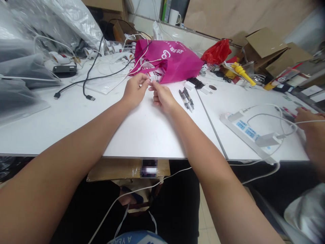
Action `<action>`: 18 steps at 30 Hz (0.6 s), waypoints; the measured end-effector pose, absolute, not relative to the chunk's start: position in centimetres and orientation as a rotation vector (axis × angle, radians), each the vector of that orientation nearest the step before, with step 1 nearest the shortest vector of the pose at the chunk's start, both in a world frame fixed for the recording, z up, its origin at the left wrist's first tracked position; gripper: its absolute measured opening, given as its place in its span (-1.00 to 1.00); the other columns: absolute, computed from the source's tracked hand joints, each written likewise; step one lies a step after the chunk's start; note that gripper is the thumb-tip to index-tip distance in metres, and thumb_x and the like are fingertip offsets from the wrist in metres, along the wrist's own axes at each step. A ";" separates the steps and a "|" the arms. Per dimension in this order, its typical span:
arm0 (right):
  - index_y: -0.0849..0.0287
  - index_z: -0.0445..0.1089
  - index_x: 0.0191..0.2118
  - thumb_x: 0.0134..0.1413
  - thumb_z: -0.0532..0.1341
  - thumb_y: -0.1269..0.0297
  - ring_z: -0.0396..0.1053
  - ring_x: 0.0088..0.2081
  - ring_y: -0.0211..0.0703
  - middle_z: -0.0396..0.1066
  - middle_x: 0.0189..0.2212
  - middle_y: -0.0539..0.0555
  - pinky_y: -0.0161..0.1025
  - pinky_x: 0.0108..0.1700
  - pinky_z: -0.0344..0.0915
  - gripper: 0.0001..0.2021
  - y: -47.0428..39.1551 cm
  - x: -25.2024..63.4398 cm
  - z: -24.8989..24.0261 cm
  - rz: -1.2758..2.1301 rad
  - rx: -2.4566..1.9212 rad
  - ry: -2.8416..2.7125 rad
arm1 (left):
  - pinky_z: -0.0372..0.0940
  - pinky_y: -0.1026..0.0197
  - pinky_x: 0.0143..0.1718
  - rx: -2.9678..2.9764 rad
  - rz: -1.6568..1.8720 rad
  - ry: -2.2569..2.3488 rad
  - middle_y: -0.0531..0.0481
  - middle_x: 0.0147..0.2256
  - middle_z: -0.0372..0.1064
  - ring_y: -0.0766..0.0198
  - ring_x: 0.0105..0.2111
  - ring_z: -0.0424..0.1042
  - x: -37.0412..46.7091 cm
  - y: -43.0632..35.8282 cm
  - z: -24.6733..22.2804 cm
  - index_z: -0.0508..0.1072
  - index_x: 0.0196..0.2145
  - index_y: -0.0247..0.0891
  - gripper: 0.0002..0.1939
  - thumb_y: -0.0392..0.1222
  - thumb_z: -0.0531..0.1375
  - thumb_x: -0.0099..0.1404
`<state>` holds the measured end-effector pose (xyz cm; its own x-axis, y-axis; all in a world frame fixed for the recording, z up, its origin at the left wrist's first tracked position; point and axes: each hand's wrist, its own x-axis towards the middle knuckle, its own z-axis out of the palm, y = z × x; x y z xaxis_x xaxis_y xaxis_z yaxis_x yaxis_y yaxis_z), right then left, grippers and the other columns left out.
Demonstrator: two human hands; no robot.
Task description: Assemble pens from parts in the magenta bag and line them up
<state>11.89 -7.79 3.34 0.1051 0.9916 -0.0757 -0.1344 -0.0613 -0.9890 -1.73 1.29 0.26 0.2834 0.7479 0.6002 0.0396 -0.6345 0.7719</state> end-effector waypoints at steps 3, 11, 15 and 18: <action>0.04 0.27 -0.24 0.49 0.36 -0.29 -0.29 -0.57 -0.35 -0.24 -0.56 -0.27 -0.36 -0.56 -0.16 -0.48 -8.9 10.9 4.5 1.350 -1.099 -0.874 | 0.63 -0.04 0.07 1.951 1.410 0.685 -0.04 -0.15 0.71 0.00 -0.04 0.71 -1.8 0.4 0.4 0.57 -0.16 -0.11 -0.90 -0.13 0.40 0.52; 0.03 0.11 -0.32 0.70 0.19 -0.08 -0.33 -0.61 -0.36 -0.24 -0.62 -0.27 -0.41 -0.61 -0.20 -0.50 -8.9 10.7 5.6 1.514 -0.951 -0.618 | 0.62 -0.18 0.08 1.954 1.442 0.522 -0.07 -0.18 0.67 -0.04 -0.10 0.73 -1.2 0.4 -0.1 0.57 -0.11 -0.11 -0.93 -0.11 0.32 0.58; 0.03 0.09 -0.33 0.69 0.22 -0.04 -0.31 -0.62 -0.38 -0.23 -0.62 -0.27 -0.42 -0.62 -0.24 -0.50 -9.2 10.8 6.1 1.528 -0.935 -0.582 | 0.59 -0.23 0.18 1.952 1.405 0.545 -0.05 -0.17 0.65 -0.08 -0.01 0.74 -1.0 0.6 -0.4 0.57 -0.07 -0.10 -0.86 -0.01 0.34 0.63; 0.03 0.10 -0.32 0.64 0.29 -0.09 -0.30 -0.62 -0.39 -0.22 -0.62 -0.28 -0.42 -0.62 -0.24 -0.48 -9.3 10.9 6.2 1.518 -0.944 -0.589 | 0.60 -0.15 0.15 1.979 1.412 0.612 -0.05 -0.12 0.69 -0.07 0.05 0.73 -1.1 0.1 0.1 0.58 -0.07 -0.10 -0.90 -0.08 0.38 0.59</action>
